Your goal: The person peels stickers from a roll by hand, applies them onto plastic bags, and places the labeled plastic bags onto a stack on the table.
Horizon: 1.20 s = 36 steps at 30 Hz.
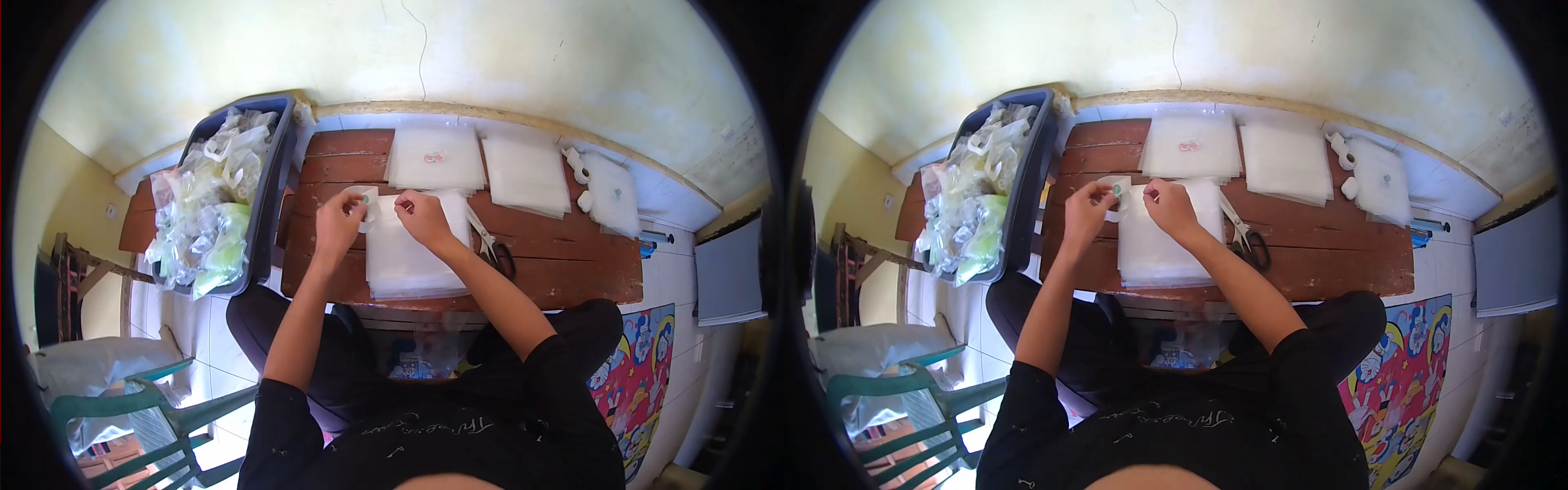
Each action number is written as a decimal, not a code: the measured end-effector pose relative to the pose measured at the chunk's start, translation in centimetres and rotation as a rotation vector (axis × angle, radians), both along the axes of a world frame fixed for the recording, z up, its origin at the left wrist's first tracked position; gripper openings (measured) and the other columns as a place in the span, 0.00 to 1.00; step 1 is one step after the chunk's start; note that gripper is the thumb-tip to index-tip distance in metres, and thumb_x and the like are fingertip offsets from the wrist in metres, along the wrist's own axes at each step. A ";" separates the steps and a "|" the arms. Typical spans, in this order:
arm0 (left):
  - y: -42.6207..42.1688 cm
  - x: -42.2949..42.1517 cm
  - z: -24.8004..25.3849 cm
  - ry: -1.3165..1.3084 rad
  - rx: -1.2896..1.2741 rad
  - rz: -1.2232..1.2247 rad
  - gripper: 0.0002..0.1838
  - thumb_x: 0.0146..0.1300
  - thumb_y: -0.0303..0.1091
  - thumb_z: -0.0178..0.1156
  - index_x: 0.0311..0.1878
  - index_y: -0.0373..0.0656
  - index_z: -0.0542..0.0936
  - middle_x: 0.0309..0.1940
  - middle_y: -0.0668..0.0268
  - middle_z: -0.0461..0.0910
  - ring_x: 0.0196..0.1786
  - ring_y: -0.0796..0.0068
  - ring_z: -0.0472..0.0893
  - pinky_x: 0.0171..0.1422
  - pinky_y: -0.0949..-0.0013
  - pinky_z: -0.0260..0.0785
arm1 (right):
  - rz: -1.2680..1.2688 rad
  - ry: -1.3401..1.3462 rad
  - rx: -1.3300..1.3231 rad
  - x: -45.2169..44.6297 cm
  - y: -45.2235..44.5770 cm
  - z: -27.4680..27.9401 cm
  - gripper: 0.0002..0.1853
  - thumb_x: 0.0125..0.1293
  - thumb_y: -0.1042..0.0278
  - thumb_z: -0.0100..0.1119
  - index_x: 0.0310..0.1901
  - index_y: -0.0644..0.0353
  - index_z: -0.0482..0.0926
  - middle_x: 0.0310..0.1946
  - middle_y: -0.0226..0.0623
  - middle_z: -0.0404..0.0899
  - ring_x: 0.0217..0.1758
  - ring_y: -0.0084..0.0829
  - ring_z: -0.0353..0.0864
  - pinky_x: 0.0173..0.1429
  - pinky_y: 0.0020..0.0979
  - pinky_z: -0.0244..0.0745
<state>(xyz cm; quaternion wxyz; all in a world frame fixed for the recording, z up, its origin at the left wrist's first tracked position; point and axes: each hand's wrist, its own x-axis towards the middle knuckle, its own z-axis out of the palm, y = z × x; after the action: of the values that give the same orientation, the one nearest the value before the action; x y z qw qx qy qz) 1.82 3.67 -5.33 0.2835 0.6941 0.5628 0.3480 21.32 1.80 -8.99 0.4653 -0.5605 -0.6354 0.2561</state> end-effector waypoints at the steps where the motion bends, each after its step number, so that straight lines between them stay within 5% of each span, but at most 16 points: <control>1: 0.3 -1.1 -0.3 -0.003 0.001 0.008 0.12 0.56 0.33 0.69 0.43 0.39 0.85 0.35 0.60 0.85 0.37 0.71 0.84 0.43 0.68 0.75 | 0.032 -0.021 0.004 -0.5 0.1 0.0 0.06 0.58 0.72 0.62 0.34 0.65 0.81 0.28 0.47 0.84 0.32 0.41 0.85 0.39 0.37 0.79; 3: 0.9 -2.9 -0.8 0.161 0.251 0.201 0.17 0.56 0.35 0.70 0.48 0.40 0.83 0.40 0.56 0.84 0.41 0.65 0.84 0.47 0.65 0.75 | 0.053 -0.037 -0.018 -1.3 0.4 -0.2 0.07 0.59 0.71 0.63 0.36 0.66 0.81 0.30 0.46 0.84 0.32 0.38 0.85 0.40 0.35 0.79; 4: 0.7 -3.2 -0.6 0.095 0.109 0.247 0.20 0.55 0.36 0.70 0.50 0.40 0.81 0.41 0.53 0.82 0.48 0.55 0.82 0.54 0.59 0.73 | 0.065 -0.049 -0.040 -1.7 0.7 -0.2 0.09 0.59 0.71 0.65 0.38 0.66 0.81 0.31 0.44 0.85 0.32 0.34 0.85 0.41 0.32 0.79; 7: 1.4 -4.1 -3.3 0.093 0.009 0.249 0.24 0.55 0.39 0.70 0.54 0.40 0.79 0.42 0.53 0.82 0.47 0.53 0.82 0.53 0.57 0.73 | 0.041 -0.045 -0.073 -2.9 1.5 -0.7 0.11 0.58 0.69 0.66 0.41 0.66 0.80 0.32 0.45 0.84 0.33 0.35 0.85 0.41 0.32 0.80; 11: 1.7 -3.2 -4.5 0.039 -0.105 0.171 0.28 0.56 0.40 0.69 0.58 0.39 0.76 0.46 0.53 0.84 0.49 0.57 0.84 0.54 0.61 0.74 | 0.021 0.006 -0.125 -4.0 2.5 -0.9 0.15 0.55 0.73 0.63 0.45 0.65 0.78 0.36 0.48 0.82 0.41 0.46 0.83 0.48 0.39 0.78; 16: 1.8 -3.2 -4.0 0.029 -0.182 0.112 0.27 0.53 0.30 0.69 0.58 0.41 0.77 0.48 0.54 0.84 0.50 0.59 0.84 0.55 0.62 0.74 | 0.136 -0.335 0.141 -4.5 3.4 -0.9 0.23 0.51 0.78 0.60 0.53 0.63 0.74 0.52 0.49 0.74 0.54 0.51 0.76 0.57 0.43 0.73; 20: 2.2 -3.3 -4.2 0.007 -0.180 0.133 0.26 0.51 0.26 0.69 0.56 0.44 0.79 0.46 0.54 0.85 0.49 0.59 0.84 0.55 0.62 0.74 | 0.197 -0.363 0.255 -5.0 4.3 -1.5 0.23 0.51 0.79 0.60 0.52 0.64 0.74 0.49 0.49 0.76 0.52 0.51 0.77 0.58 0.44 0.73; 25: 3.0 -3.3 -5.8 -0.033 -0.153 0.191 0.24 0.52 0.28 0.69 0.55 0.43 0.79 0.42 0.55 0.86 0.49 0.57 0.84 0.54 0.59 0.74 | 0.269 -0.414 0.089 -5.7 4.3 -1.4 0.20 0.50 0.79 0.61 0.49 0.64 0.76 0.45 0.49 0.79 0.52 0.51 0.77 0.58 0.44 0.73; 30: 3.5 -3.6 -6.8 -0.258 -0.274 0.167 0.24 0.53 0.26 0.68 0.56 0.36 0.78 0.44 0.59 0.84 0.46 0.72 0.82 0.48 0.69 0.74 | 0.300 -0.338 0.071 -6.0 4.3 -2.0 0.19 0.50 0.79 0.61 0.47 0.64 0.75 0.44 0.50 0.79 0.50 0.52 0.78 0.55 0.46 0.73; 36: 3.0 -3.3 -5.5 -0.605 -0.445 0.141 0.24 0.57 0.30 0.68 0.58 0.36 0.76 0.40 0.60 0.83 0.41 0.72 0.82 0.44 0.70 0.75 | 0.322 -0.187 0.059 -5.9 3.8 -1.1 0.16 0.50 0.81 0.60 0.43 0.64 0.76 0.40 0.52 0.80 0.45 0.55 0.80 0.49 0.46 0.75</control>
<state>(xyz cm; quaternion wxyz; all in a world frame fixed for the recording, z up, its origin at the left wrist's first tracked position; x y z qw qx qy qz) -1.49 6.70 -10.82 0.5560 0.4411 0.5618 0.4251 15.42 5.57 -10.08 0.3734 -0.4592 -0.7645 0.2554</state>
